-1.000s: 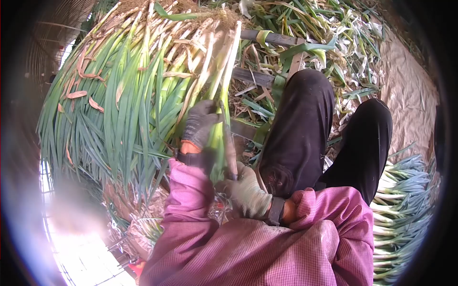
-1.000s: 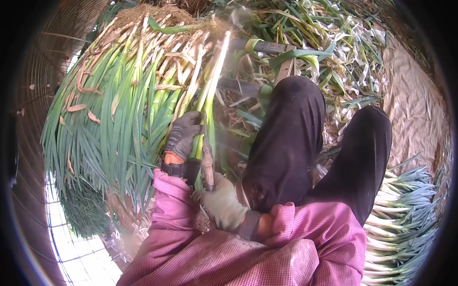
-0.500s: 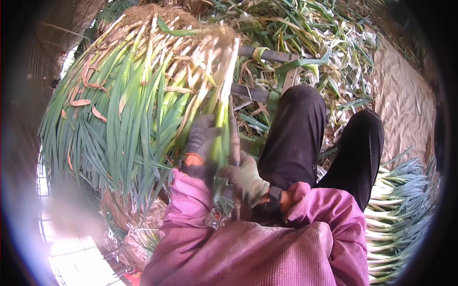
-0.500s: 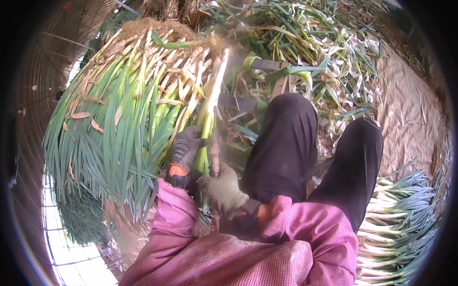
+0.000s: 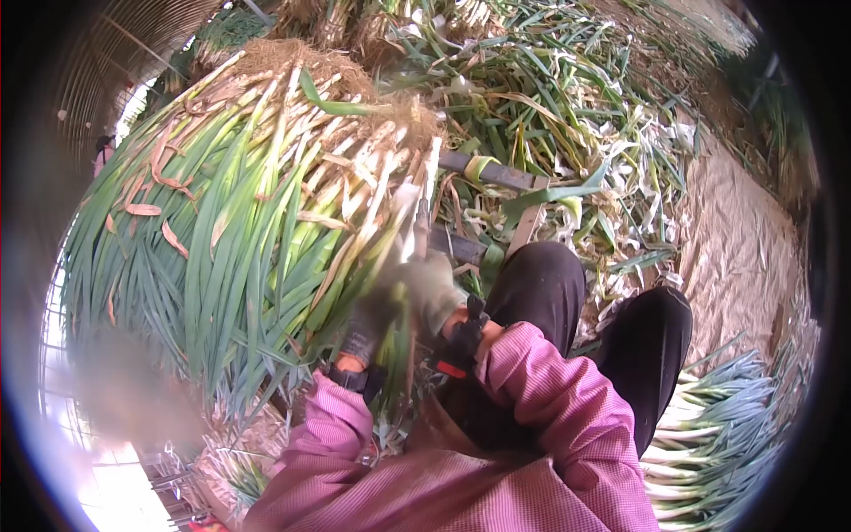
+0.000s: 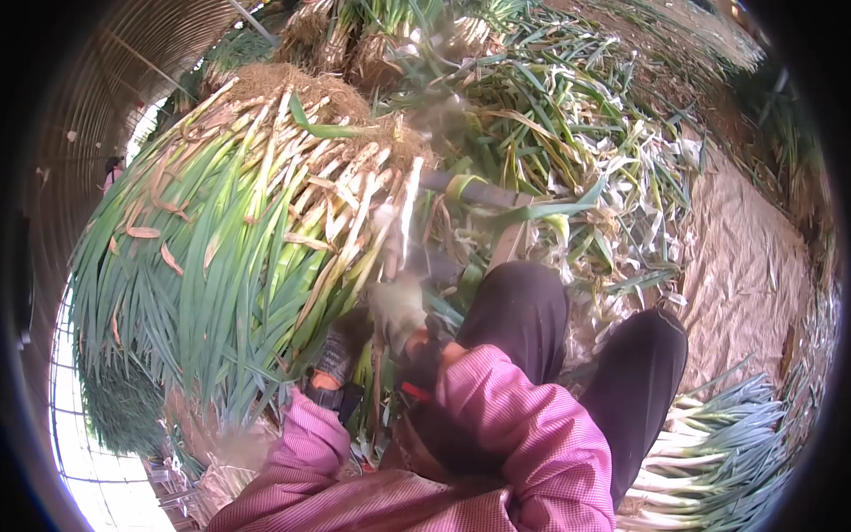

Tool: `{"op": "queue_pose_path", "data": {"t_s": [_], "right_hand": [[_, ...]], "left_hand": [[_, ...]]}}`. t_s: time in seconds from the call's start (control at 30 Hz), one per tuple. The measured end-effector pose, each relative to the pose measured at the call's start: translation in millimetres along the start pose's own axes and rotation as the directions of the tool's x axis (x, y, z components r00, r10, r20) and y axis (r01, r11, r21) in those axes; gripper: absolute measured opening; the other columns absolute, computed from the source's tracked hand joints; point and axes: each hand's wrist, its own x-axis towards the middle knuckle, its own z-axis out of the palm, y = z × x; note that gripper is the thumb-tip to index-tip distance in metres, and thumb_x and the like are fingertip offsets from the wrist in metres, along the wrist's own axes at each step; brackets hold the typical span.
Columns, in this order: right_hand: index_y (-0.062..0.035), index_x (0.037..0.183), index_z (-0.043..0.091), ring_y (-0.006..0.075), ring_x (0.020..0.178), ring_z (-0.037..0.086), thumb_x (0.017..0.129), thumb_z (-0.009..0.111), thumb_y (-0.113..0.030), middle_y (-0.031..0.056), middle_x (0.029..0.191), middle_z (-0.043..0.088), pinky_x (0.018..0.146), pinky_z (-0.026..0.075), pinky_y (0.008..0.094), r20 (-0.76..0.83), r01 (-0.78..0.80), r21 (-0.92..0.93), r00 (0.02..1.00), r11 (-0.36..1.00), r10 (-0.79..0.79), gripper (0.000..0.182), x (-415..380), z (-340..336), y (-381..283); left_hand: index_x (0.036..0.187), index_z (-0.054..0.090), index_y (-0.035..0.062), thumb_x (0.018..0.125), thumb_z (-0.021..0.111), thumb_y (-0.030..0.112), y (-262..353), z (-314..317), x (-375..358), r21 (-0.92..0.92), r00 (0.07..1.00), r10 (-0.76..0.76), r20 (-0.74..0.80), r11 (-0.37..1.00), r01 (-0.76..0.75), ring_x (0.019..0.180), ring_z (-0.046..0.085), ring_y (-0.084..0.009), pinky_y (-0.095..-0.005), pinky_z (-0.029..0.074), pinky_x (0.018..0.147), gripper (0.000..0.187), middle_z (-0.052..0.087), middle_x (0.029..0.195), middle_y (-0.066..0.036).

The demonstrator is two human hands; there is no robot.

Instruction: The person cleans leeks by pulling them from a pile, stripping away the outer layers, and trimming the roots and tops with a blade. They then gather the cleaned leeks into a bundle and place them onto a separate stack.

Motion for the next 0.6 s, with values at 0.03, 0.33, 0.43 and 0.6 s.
{"op": "queue_pose_path", "data": {"t_s": [0.03,0.33,0.43,0.6], "right_hand": [[0.0034,0.097,0.059,0.0238,0.058,0.061,0.080,0.062,-0.009,0.0121,0.074,0.062,0.051,0.047,0.0340,0.011,-0.010,-0.188,1.000,0.982,0.012,0.021,3,-3,-21],[0.0025,0.100,0.058,0.0232,0.063,0.063,0.078,0.061,-0.007,0.0111,0.077,0.063,0.061,0.049,0.0332,-0.110,0.059,0.018,0.992,0.998,-0.057,0.024,14,-4,-18],[0.0037,0.106,0.057,0.0251,0.063,0.063,0.077,0.061,-0.006,0.0133,0.080,0.064,0.059,0.050,0.0346,-0.069,-0.013,0.078,0.997,0.997,0.019,0.030,21,-4,-16],[-0.0088,0.128,0.041,0.0312,0.088,0.066,0.085,0.062,-0.024,0.0138,0.096,0.068,0.079,0.050,0.0335,-0.028,0.144,-0.421,0.985,0.896,-0.171,0.050,30,-14,-3]], "left_hand": [[0.104,0.061,0.0004,0.083,0.060,0.019,-6,8,2,-0.046,0.999,-0.048,-0.004,0.998,0.048,0.087,0.062,-0.0351,-0.0404,0.051,0.075,0.028,0.062,0.098,-0.021],[0.133,0.046,-0.0024,0.090,0.051,0.007,-50,69,-30,-0.309,0.961,-0.230,-0.150,0.935,0.176,0.118,0.052,-0.0270,-0.0375,0.040,0.101,0.045,0.053,0.130,-0.019],[0.135,0.046,-0.0023,0.090,0.051,0.004,14,19,-15,0.262,0.995,-0.065,-0.070,0.962,0.082,0.121,0.049,-0.0268,-0.0371,0.037,0.104,0.046,0.051,0.133,-0.020],[0.125,0.057,0.0020,0.082,0.063,0.007,17,-9,-4,-0.115,0.938,-0.347,0.011,0.931,0.346,0.110,0.058,-0.0304,-0.0400,0.043,0.097,0.043,0.059,0.119,-0.024]]}}
